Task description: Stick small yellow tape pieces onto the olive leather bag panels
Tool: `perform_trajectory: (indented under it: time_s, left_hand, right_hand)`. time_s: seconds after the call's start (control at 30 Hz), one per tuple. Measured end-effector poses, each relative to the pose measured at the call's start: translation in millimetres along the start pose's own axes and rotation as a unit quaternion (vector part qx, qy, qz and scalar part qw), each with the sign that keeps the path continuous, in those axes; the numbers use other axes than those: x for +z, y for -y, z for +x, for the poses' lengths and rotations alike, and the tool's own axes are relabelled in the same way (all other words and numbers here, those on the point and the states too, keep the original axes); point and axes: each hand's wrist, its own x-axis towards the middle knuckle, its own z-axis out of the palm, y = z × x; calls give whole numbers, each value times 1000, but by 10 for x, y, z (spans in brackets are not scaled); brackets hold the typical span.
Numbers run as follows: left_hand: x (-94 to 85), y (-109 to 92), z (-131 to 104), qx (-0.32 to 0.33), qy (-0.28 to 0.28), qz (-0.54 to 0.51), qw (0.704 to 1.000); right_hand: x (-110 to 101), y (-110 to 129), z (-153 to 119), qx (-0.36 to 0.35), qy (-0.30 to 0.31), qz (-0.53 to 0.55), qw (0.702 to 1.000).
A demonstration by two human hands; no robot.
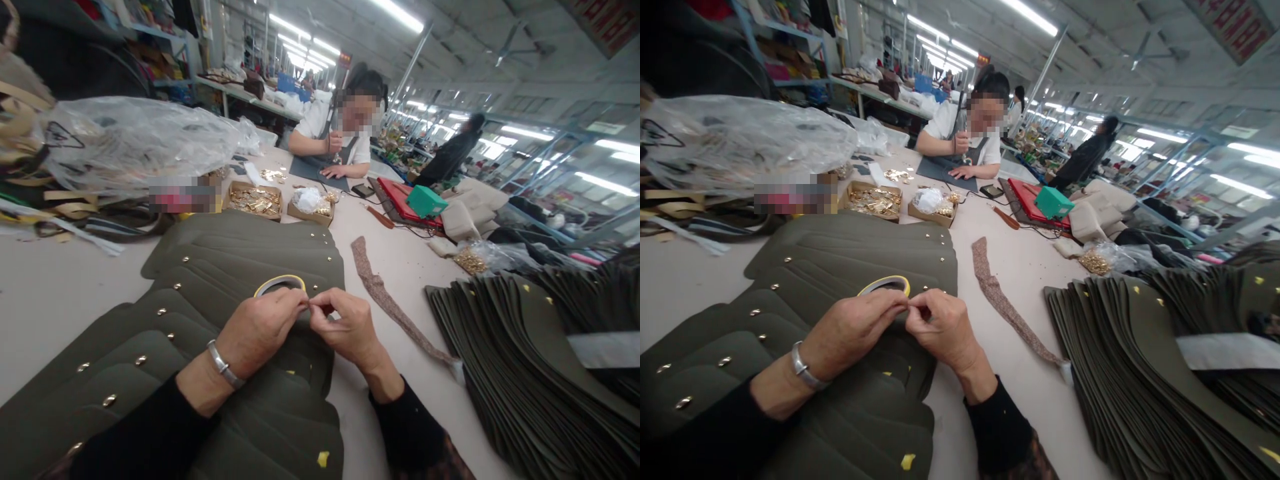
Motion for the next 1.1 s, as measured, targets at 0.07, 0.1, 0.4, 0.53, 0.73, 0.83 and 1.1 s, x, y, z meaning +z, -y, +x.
perform_trajectory:
  time_s: [0.07, 0.1, 0.4, 0.53, 0.73, 0.83, 1.1]
  left_hand:
    - [-20, -10, 15, 0, -7, 16, 1000]
    - [-30, -16, 24, 3, -15, 28, 999]
    - [-128, -160, 20, 27, -100, 84, 991]
    - [-86, -105, 17, 5, -60, 81, 995]
    - [-9, 27, 55, -37, 99, 84, 991]
    - [10, 11, 65, -43, 117, 96, 988]
    - [-20, -1, 75, -52, 125, 62, 989]
  right_hand:
    - [-9, 60, 15, 87, 11, 50, 995]
    - [-9, 95, 28, 138, 16, 86, 987]
    - [56, 38, 99, 302, -26, 122, 945]
    - [-8, -310, 41, 379, -26, 186, 906]
    - [63, -441, -23, 382, 21, 300, 874]
    - [141, -410, -36, 364, 37, 270, 891]
    - [132, -473, -35, 414, 32, 344, 842]
